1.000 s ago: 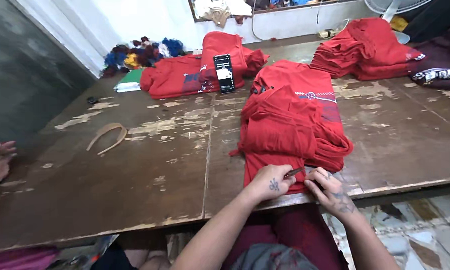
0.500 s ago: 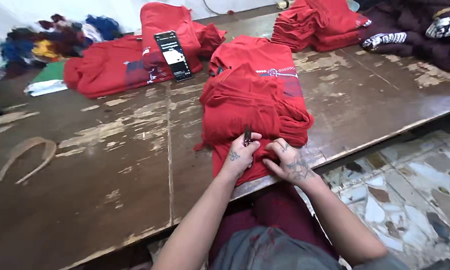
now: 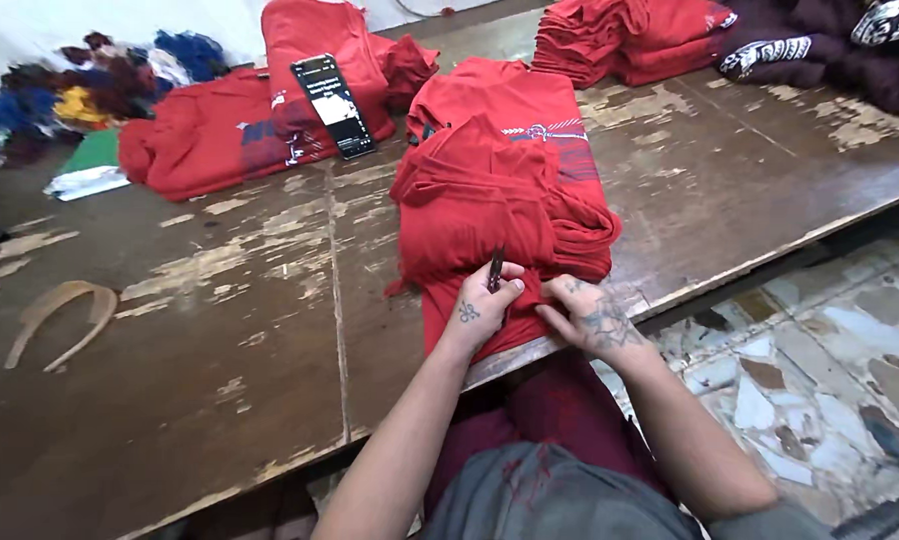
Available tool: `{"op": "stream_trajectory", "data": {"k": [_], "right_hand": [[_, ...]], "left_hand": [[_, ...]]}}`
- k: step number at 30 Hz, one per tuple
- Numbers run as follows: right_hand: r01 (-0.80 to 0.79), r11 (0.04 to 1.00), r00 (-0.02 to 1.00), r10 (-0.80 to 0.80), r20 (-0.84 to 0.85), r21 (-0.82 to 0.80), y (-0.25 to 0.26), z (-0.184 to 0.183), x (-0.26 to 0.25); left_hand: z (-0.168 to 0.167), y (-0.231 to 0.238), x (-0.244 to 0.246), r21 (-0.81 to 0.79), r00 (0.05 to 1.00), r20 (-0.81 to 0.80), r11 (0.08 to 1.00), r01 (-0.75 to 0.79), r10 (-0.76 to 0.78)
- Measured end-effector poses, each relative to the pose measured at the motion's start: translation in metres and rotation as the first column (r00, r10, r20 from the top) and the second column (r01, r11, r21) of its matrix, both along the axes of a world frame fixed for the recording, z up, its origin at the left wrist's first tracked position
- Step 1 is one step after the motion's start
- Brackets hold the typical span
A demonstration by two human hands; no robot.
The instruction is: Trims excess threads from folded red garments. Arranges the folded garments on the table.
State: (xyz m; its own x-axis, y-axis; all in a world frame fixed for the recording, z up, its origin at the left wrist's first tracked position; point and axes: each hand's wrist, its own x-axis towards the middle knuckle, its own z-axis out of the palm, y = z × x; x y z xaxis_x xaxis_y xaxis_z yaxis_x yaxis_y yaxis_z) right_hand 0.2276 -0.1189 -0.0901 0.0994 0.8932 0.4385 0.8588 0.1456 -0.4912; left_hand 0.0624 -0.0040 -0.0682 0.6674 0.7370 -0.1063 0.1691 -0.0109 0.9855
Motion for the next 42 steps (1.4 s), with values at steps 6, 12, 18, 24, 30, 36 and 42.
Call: {"op": "stream_trajectory", "data": {"k": [6, 12, 18, 24, 30, 36, 42], "right_hand": [[-0.014, 0.999, 0.999, 0.016, 0.041, -0.05, -0.025, 0.013, 0.014], [0.008, 1.0, 0.998, -0.009, 0.054, 0.024, -0.04, 0.003, 0.009], [0.036, 0.995, 0.993, -0.045, 0.106, 0.091, -0.04, 0.009, 0.0], [0.018, 0.987, 1.0, -0.021, 0.016, 0.16, -0.033, 0.011, -0.006], [-0.277, 0.96, 0.953, 0.278, -0.119, 0.023, -0.049, 0.022, -0.007], [-0.473, 0.878, 0.88, 0.474, -0.002, 0.077, -0.048, 0.043, -0.014], [-0.391, 0.915, 0.88, 0.402, 0.252, -0.097, 0.052, 0.058, -0.046]], "left_hand": [[0.006, -0.001, -0.017, 0.411, 0.926, -0.358, 0.87, 0.273, -0.121], [0.037, -0.019, -0.02, 0.722, 0.831, -0.548, 0.446, 0.529, -0.098], [0.049, -0.024, -0.006, 0.784, 0.809, -0.583, 0.208, 0.585, -0.077], [0.052, -0.026, -0.01, 0.81, 0.829, -0.556, 0.185, 0.557, -0.059], [0.034, -0.016, -0.025, 0.826, 0.889, -0.453, 0.407, 0.39, 0.068], [0.056, 0.016, -0.04, 0.334, 0.672, -0.709, 0.736, 0.589, -0.215], [0.106, 0.015, -0.028, 0.6, 0.843, 0.413, 0.593, -0.537, 0.346]]}}
